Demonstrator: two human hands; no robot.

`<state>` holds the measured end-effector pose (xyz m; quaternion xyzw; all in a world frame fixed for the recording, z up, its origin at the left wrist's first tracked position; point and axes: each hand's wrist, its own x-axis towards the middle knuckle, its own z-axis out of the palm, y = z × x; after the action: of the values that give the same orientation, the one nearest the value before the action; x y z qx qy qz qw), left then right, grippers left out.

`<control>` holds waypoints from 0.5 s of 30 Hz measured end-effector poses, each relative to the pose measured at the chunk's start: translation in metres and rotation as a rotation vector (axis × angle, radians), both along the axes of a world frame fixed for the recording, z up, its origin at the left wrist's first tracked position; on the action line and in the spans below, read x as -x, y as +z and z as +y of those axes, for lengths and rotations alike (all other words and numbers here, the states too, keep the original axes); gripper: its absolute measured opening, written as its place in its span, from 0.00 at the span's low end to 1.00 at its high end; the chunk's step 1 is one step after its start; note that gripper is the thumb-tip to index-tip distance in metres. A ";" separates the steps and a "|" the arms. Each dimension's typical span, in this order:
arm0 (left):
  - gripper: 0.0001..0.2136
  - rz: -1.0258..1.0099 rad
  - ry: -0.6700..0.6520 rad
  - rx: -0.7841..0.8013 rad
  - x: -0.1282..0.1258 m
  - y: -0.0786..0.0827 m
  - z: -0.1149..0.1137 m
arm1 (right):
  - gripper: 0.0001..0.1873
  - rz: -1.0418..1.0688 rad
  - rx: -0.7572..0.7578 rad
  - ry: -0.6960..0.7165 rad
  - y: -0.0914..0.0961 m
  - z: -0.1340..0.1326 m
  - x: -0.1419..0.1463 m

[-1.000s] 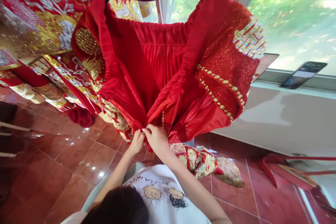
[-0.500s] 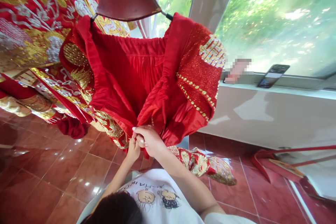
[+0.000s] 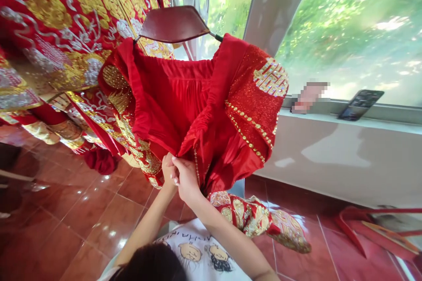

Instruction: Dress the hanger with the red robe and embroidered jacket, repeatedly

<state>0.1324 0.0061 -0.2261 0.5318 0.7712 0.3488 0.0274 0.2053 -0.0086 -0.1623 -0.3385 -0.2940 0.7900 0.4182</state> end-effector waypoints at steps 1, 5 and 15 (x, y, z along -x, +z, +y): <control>0.11 -0.005 -0.009 0.018 -0.002 0.001 0.001 | 0.17 -0.012 0.008 -0.032 -0.002 0.001 0.002; 0.14 -0.031 -0.034 0.112 -0.009 -0.001 -0.002 | 0.17 -0.068 0.023 -0.163 -0.006 0.004 0.007; 0.13 -0.024 -0.057 0.247 -0.013 0.005 -0.005 | 0.14 -0.062 0.057 -0.213 0.015 0.001 0.004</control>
<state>0.1450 0.0010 -0.2209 0.5417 0.7926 0.2566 0.1120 0.2018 -0.0077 -0.1474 -0.4039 -0.2465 0.7382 0.4809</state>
